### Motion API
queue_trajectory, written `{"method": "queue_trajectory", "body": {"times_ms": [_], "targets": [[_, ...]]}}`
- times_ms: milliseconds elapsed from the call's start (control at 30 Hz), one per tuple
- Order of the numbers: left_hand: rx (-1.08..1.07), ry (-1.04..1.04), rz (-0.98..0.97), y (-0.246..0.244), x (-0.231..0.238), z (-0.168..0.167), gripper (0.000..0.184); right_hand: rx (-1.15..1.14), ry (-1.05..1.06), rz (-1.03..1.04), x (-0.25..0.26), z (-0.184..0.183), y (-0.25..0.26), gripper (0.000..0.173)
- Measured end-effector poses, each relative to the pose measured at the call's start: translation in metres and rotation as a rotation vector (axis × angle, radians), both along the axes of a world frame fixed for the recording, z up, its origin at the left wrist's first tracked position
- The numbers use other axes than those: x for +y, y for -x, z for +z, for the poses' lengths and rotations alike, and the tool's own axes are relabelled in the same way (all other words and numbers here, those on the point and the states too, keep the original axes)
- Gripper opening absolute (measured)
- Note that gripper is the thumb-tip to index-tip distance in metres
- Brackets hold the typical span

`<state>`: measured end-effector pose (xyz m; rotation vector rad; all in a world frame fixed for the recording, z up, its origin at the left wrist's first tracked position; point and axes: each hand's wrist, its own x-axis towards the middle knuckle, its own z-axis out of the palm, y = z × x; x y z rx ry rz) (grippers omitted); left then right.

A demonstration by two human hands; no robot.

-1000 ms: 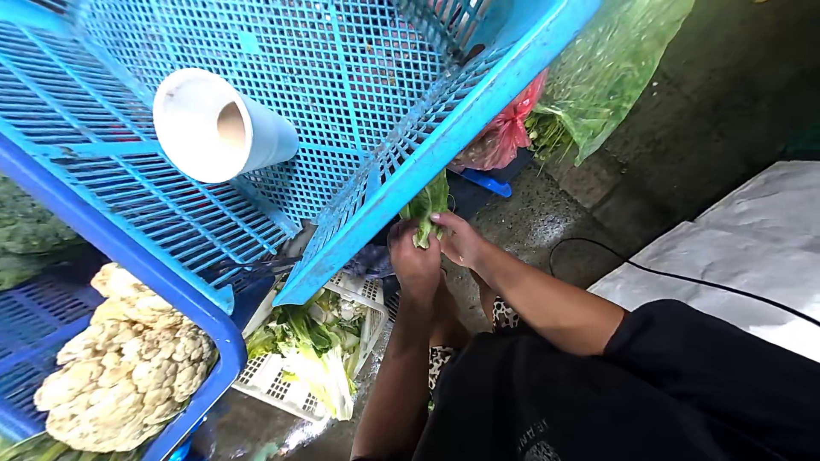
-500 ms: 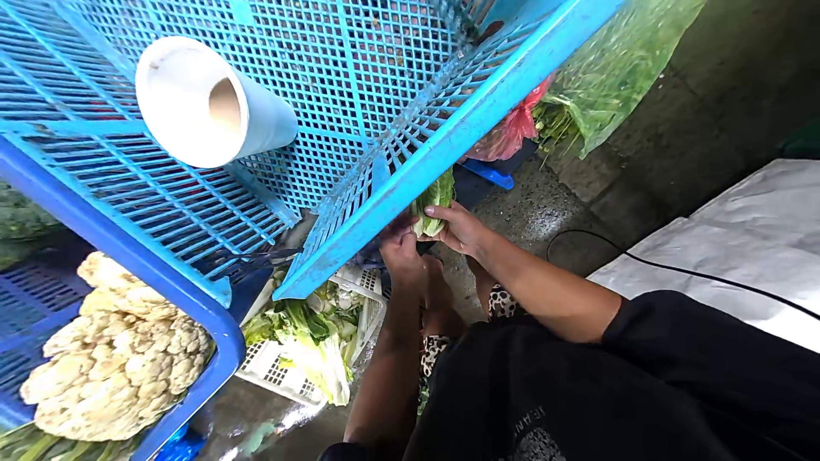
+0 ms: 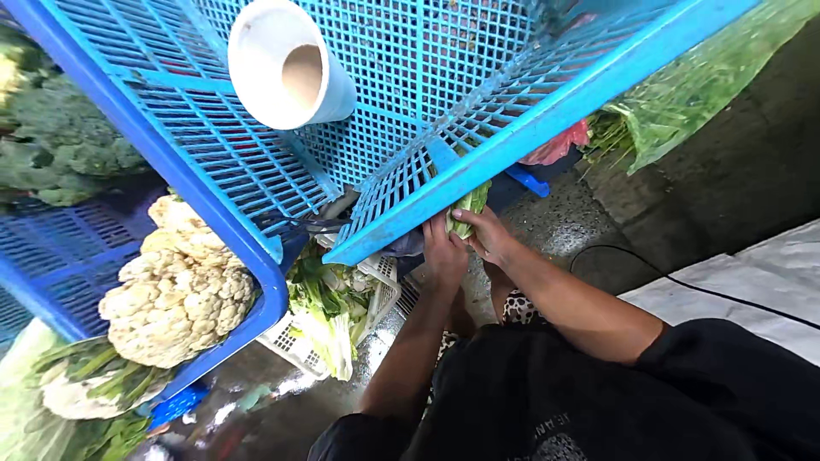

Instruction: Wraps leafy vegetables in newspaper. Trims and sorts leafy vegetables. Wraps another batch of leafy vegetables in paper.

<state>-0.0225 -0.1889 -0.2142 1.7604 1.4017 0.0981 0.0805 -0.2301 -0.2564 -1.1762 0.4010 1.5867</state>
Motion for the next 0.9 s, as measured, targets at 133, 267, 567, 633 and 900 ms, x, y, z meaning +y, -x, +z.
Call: {"method": "queue_trajectory", "body": {"times_ms": [133,267,567,633,900], "targets": [[-0.005,-0.029,-0.074,0.005,-0.01,0.001,0.054,0.008,0.024,-0.013,-0.003,-0.003,0.004,0.048],[-0.171,0.044,-0.06,0.018,-0.005,0.002,0.052,0.115,0.061,-0.024,-0.01,-0.014,0.004,0.037],[0.722,0.036,-0.226,0.092,0.124,-0.025,0.071,0.101,-0.032,0.06,-0.042,0.0,-0.021,0.051],[0.831,0.123,-0.329,0.115,0.139,-0.05,0.056,0.089,-0.048,0.051,-0.054,0.009,-0.023,0.051],[0.094,-0.015,0.064,0.106,0.1,0.091,0.028,-0.071,-0.03,-0.141,-0.085,0.111,0.0,0.043]]}}
